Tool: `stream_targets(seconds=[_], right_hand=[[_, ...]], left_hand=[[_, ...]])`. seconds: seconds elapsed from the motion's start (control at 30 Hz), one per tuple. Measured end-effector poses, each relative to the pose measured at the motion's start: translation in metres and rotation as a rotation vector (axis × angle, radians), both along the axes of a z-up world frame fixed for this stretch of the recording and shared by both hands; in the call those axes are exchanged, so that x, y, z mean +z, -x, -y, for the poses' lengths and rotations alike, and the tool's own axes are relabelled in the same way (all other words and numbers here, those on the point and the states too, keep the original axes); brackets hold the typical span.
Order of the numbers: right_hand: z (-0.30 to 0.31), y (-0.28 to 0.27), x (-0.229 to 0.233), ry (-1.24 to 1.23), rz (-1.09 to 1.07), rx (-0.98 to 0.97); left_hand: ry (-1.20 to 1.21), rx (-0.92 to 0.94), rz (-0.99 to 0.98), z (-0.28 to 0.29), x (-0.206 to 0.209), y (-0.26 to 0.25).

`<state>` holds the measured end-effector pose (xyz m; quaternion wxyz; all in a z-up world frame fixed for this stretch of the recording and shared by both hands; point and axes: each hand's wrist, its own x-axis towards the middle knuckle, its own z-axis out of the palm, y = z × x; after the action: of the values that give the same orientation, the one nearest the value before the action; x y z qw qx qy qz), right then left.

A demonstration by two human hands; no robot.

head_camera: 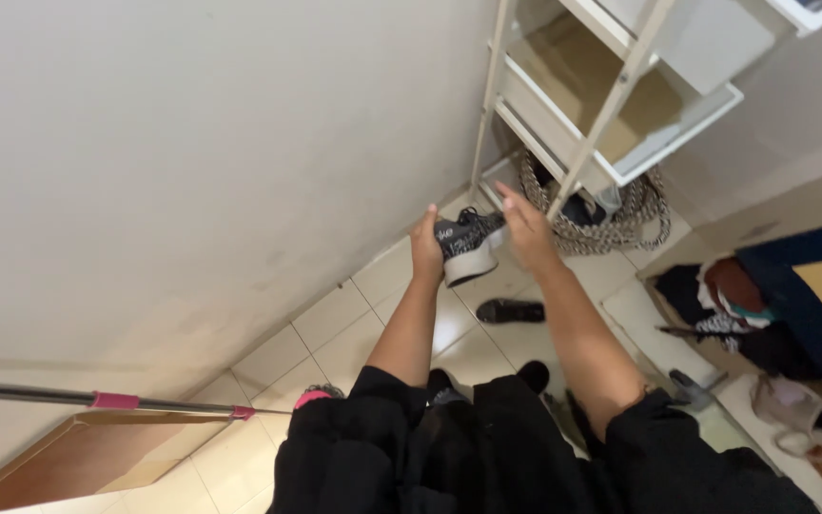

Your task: Cleaning a room by mopping, organizing items on a shelf, checking shoes, and sweeping.

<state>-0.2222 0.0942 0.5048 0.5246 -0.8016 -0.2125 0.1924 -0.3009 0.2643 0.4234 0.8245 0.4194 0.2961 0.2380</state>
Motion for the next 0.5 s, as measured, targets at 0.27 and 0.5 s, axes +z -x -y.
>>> stream_targets(seconds=[0.27,0.5], right_hand=[[0.087,-0.031,-0.123,0.367,-0.318,-0.192],[0.084,0.003,-0.262,-0.363,-0.771,-0.193]], left_hand=[[-0.039,-0.210,0.066,0.016,-0.048,-0.005],[-0.188,-0.525,-0.062,0.081,-0.110,-0.018]])
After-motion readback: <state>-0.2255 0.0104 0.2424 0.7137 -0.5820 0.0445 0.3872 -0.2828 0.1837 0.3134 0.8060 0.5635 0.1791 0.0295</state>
